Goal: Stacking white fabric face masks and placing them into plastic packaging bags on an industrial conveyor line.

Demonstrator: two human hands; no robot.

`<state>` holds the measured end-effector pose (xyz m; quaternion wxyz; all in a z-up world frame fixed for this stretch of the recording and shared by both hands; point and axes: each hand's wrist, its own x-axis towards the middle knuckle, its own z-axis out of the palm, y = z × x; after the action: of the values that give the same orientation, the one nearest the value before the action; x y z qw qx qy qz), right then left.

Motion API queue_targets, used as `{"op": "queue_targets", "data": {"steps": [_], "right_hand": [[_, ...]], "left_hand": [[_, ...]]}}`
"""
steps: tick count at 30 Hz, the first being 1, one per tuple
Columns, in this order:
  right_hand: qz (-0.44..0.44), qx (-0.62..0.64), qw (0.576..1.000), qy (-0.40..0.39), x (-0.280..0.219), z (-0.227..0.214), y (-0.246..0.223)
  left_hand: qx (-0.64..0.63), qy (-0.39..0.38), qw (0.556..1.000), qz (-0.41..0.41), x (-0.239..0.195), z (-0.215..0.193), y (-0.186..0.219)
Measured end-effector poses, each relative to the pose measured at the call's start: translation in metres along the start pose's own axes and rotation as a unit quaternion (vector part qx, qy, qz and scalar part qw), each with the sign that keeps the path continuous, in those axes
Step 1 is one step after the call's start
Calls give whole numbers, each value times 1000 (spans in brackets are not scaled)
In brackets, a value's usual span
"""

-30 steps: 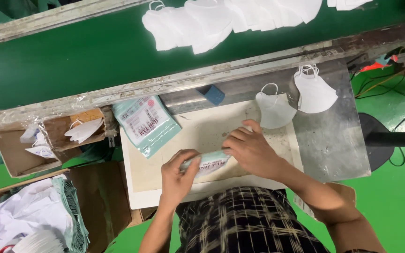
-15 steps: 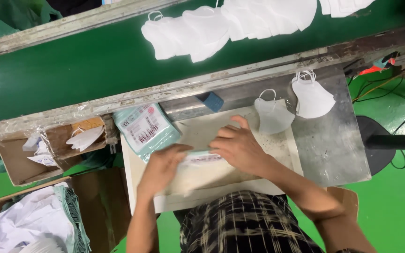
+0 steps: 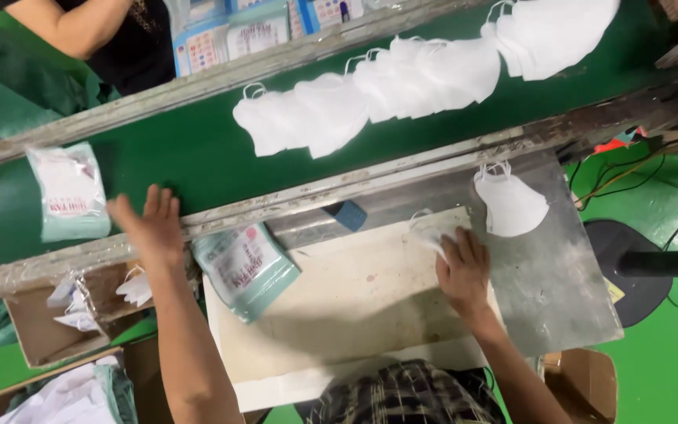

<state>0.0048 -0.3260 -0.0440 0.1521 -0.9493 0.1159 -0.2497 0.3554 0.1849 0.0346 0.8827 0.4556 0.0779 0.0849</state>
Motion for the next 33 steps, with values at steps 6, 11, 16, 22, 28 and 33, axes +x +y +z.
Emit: {"op": "queue_targets", "data": {"steps": [6,11,16,22,28,33], "right_hand": [[32,53,981,186,24,-75,9],[101,-78,990,57,44,-40,43],[87,-164,980,-66,31,3,74],[137,-133,981,-44,62,-61,25],[-103,248,962,54,115,-132,-120],[-102,375,886,-251,68,-83,-105]], "left_hand": [[742,-65,667,-36,15,205,-71],[716,-53,695,-25,-6,255,-93],[468,-59,872,130,25,187,-85],[437,76,896,30,-35,162,6],[482,-178,813,274,-198,175,31],[334,-449,808,186,-299,109,-34]]}}
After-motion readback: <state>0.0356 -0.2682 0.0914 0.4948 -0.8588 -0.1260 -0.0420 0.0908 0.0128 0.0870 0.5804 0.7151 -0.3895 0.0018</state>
